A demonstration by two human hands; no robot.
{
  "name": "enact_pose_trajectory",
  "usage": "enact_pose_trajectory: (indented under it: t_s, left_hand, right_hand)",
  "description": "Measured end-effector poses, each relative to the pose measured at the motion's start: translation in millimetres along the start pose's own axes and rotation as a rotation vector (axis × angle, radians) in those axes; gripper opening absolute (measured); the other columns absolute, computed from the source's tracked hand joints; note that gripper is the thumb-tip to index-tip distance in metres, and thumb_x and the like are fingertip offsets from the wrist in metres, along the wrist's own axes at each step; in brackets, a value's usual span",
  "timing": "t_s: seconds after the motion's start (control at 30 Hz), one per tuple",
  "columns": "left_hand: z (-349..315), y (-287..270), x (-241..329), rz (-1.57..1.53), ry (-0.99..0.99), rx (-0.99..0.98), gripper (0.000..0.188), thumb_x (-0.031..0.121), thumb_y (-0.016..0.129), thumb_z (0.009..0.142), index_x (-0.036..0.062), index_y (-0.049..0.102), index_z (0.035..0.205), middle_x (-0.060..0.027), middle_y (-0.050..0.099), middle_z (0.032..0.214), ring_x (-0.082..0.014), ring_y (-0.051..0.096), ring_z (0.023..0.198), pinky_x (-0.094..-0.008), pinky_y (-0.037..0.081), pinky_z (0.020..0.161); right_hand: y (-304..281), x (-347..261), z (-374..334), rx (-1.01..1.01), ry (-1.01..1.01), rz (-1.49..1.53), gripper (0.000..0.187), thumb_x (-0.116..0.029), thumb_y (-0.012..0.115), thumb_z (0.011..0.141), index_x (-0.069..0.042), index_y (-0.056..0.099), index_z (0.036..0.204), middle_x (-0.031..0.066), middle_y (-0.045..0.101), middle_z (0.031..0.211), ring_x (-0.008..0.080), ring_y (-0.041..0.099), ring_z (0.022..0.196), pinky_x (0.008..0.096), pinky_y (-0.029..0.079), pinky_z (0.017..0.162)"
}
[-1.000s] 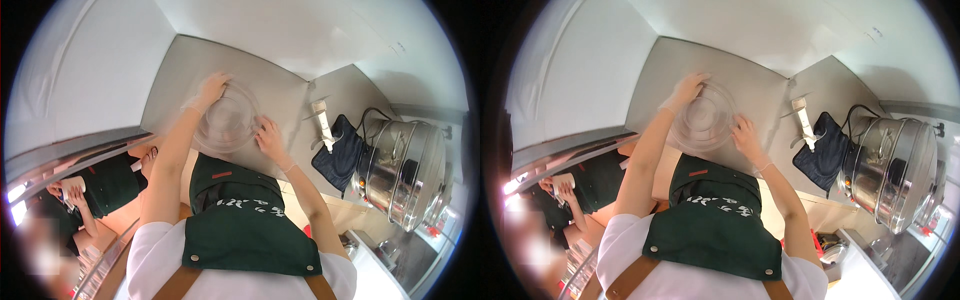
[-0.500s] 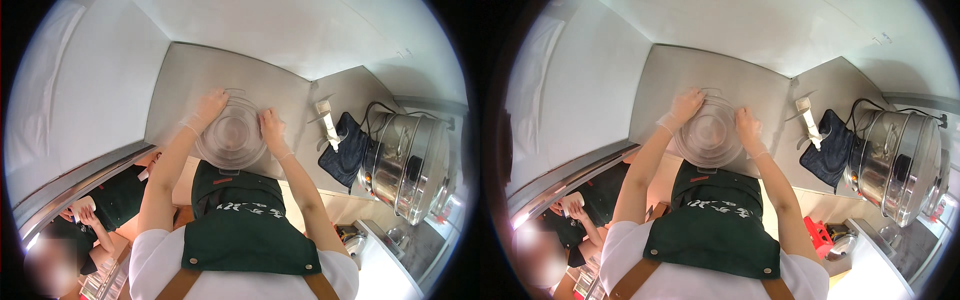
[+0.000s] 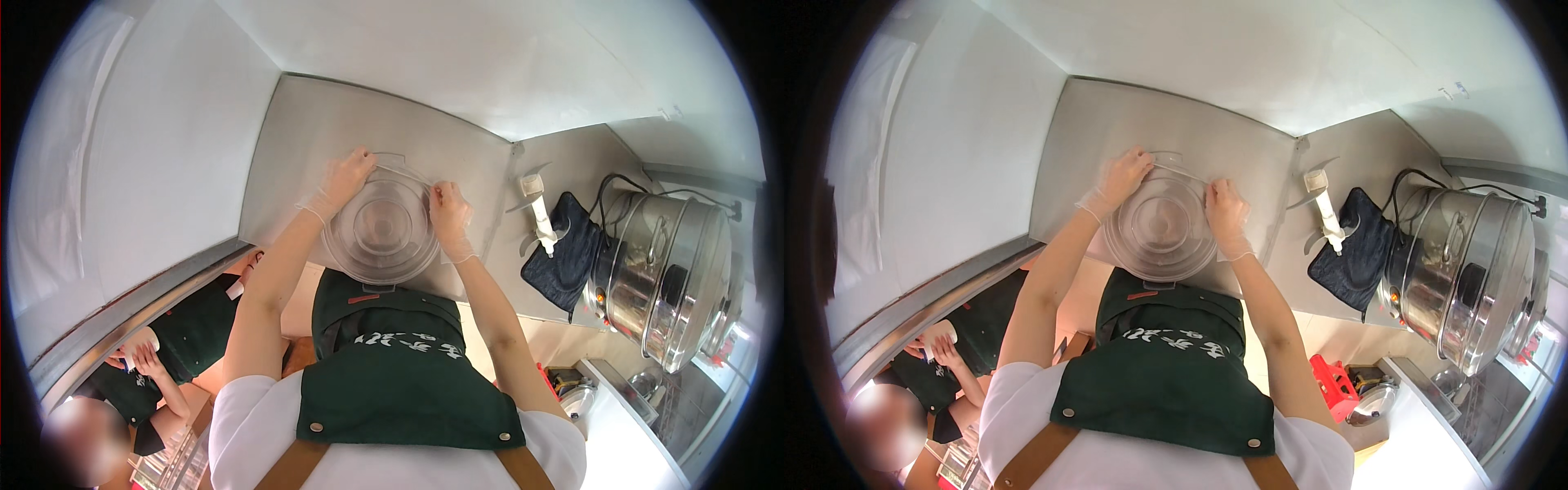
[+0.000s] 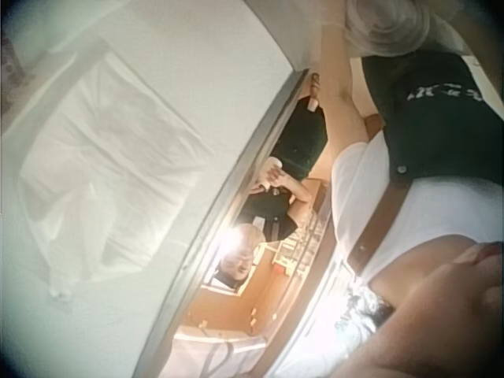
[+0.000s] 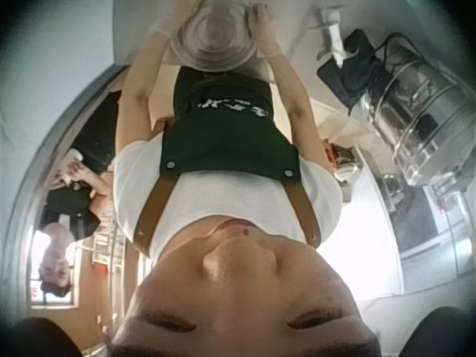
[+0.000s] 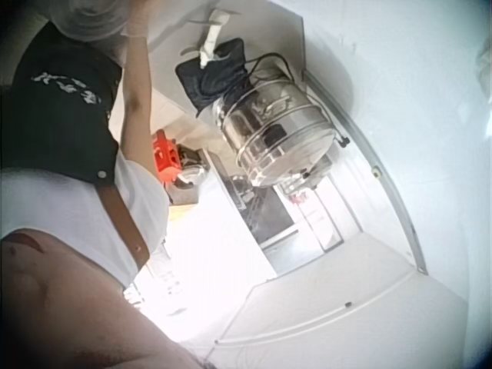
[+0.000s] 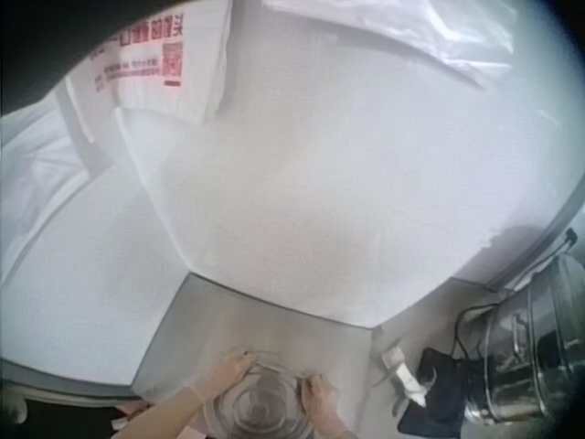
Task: The recorder assembles the lid and mixing components of a commercial food processor.
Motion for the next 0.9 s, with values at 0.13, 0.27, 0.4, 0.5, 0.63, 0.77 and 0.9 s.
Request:
enact_pose_trajectory:
  t_s: [0.13, 0.27, 0.4, 0.5, 0.63, 0.77, 0.9]
  left_hand:
    - [3.9, 1.6, -1.8, -0.116, -0.051, 0.061, 0.006, 0.016, 0.064, 0.085, 0.0121, 0.06, 0.087, -0.0058, 0.061, 0.09, -0.0287, 0.064, 0.071, -0.0396, 0.052, 0.056]
    - [10.9, -3.6, -0.2, -0.138, -0.221, 0.003, 0.004, 0.017, 0.06, 0.086, 0.013, 0.06, 0.084, -0.0071, 0.062, 0.089, -0.0314, 0.064, 0.073, -0.0416, 0.051, 0.058]
    - [14.9, -2.7, -1.3, -0.123, -0.245, -0.051, 0.005, 0.018, 0.058, 0.088, 0.0145, 0.061, 0.085, -0.0073, 0.062, 0.09, -0.0324, 0.064, 0.075, -0.0419, 0.051, 0.06]
    - [13.8, -2.2, -1.8, -0.119, -0.239, -0.061, 0.004, 0.018, 0.058, 0.088, 0.015, 0.061, 0.085, -0.0059, 0.062, 0.09, -0.0326, 0.063, 0.074, -0.0422, 0.051, 0.061]
    - [9.2, 2.6, -9.7, -0.148, -0.187, -0.022, 0.004, 0.017, 0.059, 0.087, 0.0155, 0.06, 0.084, -0.0046, 0.061, 0.087, -0.0308, 0.063, 0.072, -0.0414, 0.05, 0.061]
    - [9.3, 1.8, -10.3, -0.15, -0.137, -0.013, 0.004, 0.015, 0.059, 0.086, 0.016, 0.06, 0.083, -0.0036, 0.06, 0.087, -0.0288, 0.063, 0.072, -0.0401, 0.05, 0.06]
    - [2.8, -3.7, -16.5, -0.092, -0.072, -0.093, 0.007, 0.012, 0.059, 0.084, 0.0171, 0.063, 0.085, -0.0025, 0.06, 0.089, -0.0261, 0.063, 0.075, -0.0389, 0.051, 0.062]
  right_hand:
    - [1.5, 0.4, 3.5, 0.009, 0.029, 0.007, 0.008, -0.014, 0.068, 0.083, -0.01, 0.061, 0.083, 0.0068, 0.064, 0.079, 0.0262, 0.063, 0.062, 0.0367, 0.048, 0.055]
    - [1.0, -0.4, 6.6, 0.006, 0.034, 0.008, 0.008, -0.015, 0.068, 0.083, -0.01, 0.062, 0.082, 0.0078, 0.064, 0.073, 0.0271, 0.063, 0.061, 0.0372, 0.048, 0.054]
    - [2.5, 2.1, 7.1, -0.016, 0.086, 0.046, 0.008, -0.015, 0.068, 0.084, -0.009, 0.062, 0.083, 0.0096, 0.065, 0.069, 0.0284, 0.064, 0.06, 0.038, 0.047, 0.053]
    - [3.8, 5.2, 7.2, -0.021, 0.103, 0.053, 0.009, -0.015, 0.068, 0.084, -0.009, 0.062, 0.083, 0.0101, 0.065, 0.069, 0.0291, 0.064, 0.06, 0.0388, 0.047, 0.053]
    - [4.8, 7.9, 7.3, -0.042, 0.135, 0.085, 0.009, -0.016, 0.067, 0.085, -0.009, 0.062, 0.085, 0.0106, 0.065, 0.068, 0.0299, 0.064, 0.059, 0.0394, 0.048, 0.053]
    - [5.0, 6.3, 8.6, -0.027, 0.082, 0.028, 0.008, -0.016, 0.067, 0.085, -0.009, 0.062, 0.085, 0.0106, 0.065, 0.073, 0.0298, 0.064, 0.061, 0.039, 0.048, 0.053]
    - [-1.6, 4.4, 8.1, -0.115, -0.098, -0.084, 0.006, -0.014, 0.066, 0.084, -0.01, 0.063, 0.086, 0.0085, 0.062, 0.081, 0.0294, 0.063, 0.066, 0.0397, 0.049, 0.055]
Point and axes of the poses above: each hand's wrist, its own z-axis towards the middle knuckle, its own y-axis out of the palm, x = y × z, the point moved 3 cm from there along z, towards the middle knuckle
